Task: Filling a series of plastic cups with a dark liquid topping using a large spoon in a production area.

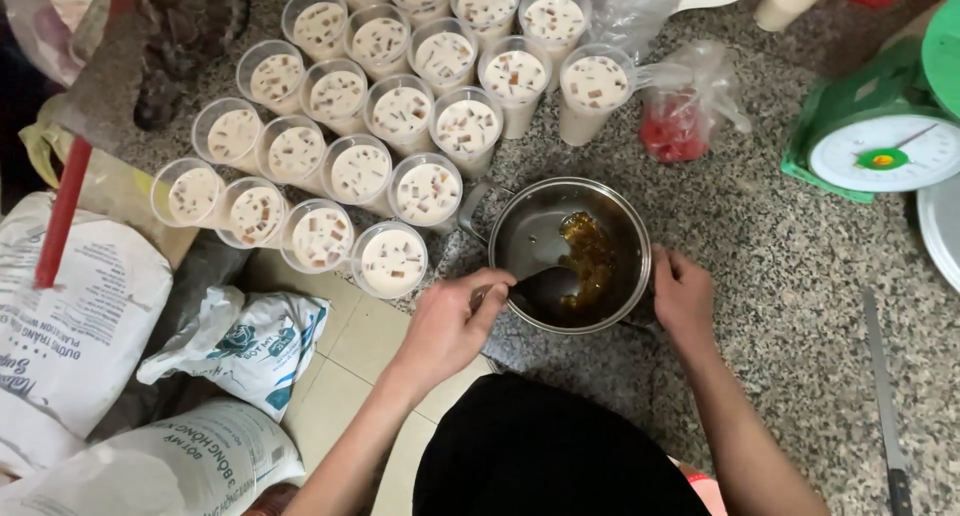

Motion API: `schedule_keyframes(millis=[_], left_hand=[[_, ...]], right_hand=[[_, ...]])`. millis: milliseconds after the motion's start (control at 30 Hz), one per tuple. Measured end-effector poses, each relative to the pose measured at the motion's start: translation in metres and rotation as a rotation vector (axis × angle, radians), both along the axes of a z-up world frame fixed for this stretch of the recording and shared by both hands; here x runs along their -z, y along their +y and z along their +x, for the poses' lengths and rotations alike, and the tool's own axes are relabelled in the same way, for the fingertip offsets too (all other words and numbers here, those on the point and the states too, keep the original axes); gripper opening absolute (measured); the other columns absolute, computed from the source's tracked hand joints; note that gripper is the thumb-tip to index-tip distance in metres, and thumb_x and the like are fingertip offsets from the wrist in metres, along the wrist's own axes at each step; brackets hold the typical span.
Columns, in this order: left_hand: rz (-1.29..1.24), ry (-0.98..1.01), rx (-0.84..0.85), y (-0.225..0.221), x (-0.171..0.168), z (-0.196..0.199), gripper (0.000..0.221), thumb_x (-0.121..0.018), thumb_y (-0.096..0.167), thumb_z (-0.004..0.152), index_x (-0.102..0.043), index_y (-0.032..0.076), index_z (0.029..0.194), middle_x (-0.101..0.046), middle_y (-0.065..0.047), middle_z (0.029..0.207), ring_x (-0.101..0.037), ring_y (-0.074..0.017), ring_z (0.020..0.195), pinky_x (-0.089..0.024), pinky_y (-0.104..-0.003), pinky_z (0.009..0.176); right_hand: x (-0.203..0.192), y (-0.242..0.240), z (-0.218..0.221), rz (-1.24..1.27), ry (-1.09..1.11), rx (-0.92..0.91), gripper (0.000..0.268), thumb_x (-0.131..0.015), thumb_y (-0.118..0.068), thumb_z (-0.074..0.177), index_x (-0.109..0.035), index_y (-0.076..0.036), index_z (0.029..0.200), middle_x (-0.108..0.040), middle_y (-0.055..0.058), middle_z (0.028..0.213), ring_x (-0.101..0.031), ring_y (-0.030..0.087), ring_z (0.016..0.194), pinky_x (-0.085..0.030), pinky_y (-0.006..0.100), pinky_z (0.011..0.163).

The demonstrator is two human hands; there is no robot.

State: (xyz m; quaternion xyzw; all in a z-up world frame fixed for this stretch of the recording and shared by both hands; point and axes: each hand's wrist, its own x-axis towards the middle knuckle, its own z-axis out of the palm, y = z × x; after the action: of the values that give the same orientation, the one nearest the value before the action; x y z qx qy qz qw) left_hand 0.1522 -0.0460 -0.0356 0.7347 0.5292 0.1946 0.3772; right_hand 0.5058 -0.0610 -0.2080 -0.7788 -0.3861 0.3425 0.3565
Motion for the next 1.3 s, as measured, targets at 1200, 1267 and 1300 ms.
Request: schedule_keyframes(millis=[1200,1267,1300], left_hand=[[0.135,-0.957,-0.855,-0.017,-0.037,-0.097,0.028,-0.055,0.006,0.115,-0.075,-0.01,0.125,-0.082,-0.027,0.086,-0.076,-0.0303,0.064,-0.067,-0.039,0.063],[0.246,-0.867,-0.952,-0.018,-0.048,-0.118,0.028,-0.057,0.012,0.115,-0.075,-0.007,0.123,-0.081,-0.023,0.082,-0.074,-0.0286,0.061,-0.066,-0.039,0.061],[0.253,-0.865,-0.959,-0.019,-0.048,-0.129,0.028,-0.057,0.012,0.115,-0.075,-0.007,0.123,-0.081,-0.023,0.082,-0.074,-0.0286,0.061,-0.066,-0.039,0.061]], right_hand=[[-0.027,0.008,-0.009,-0.177,0.029,0.063,0.057,-0.063,-0.039,0.129,-0.05,-0.012,0.081,-0.041,0.005,0.076,-0.034,0.018,0.079,-0.031,0.042,0.074],[-0.013,0.006,-0.003,-0.178,-0.043,0.071,0.059,-0.066,-0.047,0.132,-0.065,-0.01,0.086,-0.053,0.006,0.078,-0.042,0.019,0.082,-0.034,0.044,0.075],[-0.022,0.008,-0.007,-0.175,-0.04,0.062,0.059,-0.066,-0.047,0.132,-0.065,-0.01,0.086,-0.053,0.006,0.078,-0.042,0.019,0.082,-0.034,0.044,0.075]])
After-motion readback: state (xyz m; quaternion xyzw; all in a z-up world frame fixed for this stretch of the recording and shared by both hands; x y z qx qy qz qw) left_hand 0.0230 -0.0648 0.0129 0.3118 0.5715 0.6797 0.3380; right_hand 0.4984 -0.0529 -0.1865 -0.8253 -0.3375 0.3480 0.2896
